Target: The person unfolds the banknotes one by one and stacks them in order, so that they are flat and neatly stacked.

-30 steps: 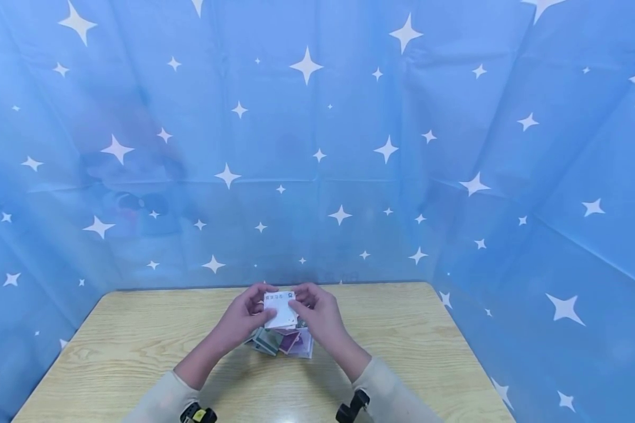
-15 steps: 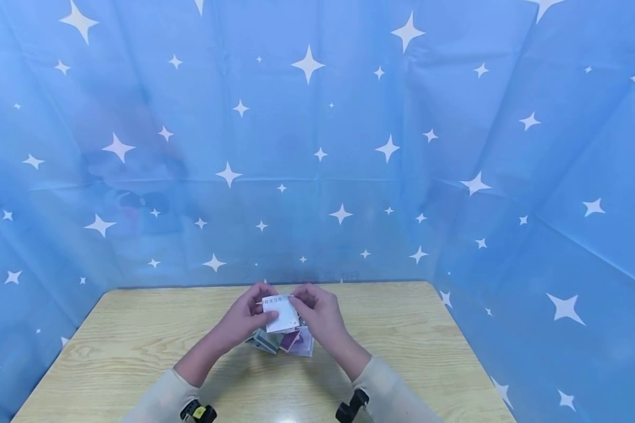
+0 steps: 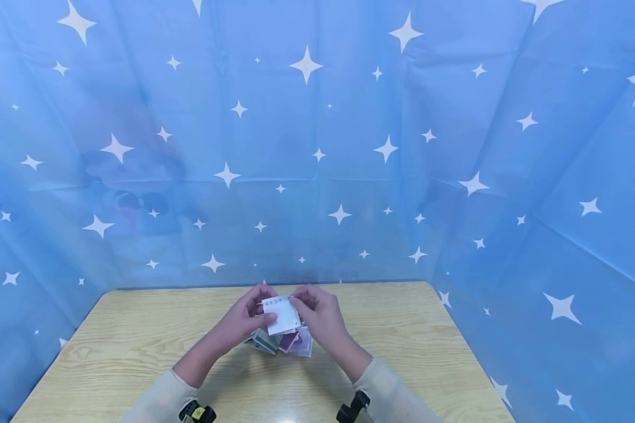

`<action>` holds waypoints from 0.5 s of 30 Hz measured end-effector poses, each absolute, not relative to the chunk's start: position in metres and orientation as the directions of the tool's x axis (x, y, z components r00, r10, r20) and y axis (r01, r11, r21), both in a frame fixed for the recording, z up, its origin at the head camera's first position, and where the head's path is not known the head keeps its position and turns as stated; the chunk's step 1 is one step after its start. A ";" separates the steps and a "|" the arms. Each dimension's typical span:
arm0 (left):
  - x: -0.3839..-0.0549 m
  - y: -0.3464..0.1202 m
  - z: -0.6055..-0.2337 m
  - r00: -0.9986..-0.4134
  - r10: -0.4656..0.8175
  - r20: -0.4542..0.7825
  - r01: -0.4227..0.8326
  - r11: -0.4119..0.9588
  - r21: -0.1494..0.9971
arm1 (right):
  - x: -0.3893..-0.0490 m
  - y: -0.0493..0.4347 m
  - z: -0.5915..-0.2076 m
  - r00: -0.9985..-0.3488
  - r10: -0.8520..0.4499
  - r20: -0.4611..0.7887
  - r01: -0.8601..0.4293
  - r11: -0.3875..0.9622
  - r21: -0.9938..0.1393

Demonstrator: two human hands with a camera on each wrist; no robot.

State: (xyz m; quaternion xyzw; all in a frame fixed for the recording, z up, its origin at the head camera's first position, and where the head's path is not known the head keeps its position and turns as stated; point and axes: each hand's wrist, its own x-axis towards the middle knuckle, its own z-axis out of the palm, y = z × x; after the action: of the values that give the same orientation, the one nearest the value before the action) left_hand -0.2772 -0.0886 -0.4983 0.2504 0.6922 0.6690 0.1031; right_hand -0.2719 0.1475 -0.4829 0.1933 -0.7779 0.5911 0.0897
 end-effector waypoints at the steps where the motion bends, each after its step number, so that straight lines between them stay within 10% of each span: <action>1: -0.277 -0.089 -0.498 -0.852 0.486 0.194 0.212 -0.018 0.977 | -0.272 0.148 -0.483 -0.909 -0.193 0.370 -0.407 0.221 -0.886; 15: -0.274 -0.099 -0.497 -0.843 0.479 0.245 0.343 0.127 0.931 | -0.273 0.149 -0.484 -0.906 -0.174 0.386 -0.416 0.188 -0.890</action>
State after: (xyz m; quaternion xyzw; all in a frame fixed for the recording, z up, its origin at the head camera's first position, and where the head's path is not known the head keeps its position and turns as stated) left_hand -0.2741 -0.0986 -0.4967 0.2744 0.7484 0.6012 0.0565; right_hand -0.2726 0.1491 -0.4836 0.1928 -0.7642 0.6074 0.0996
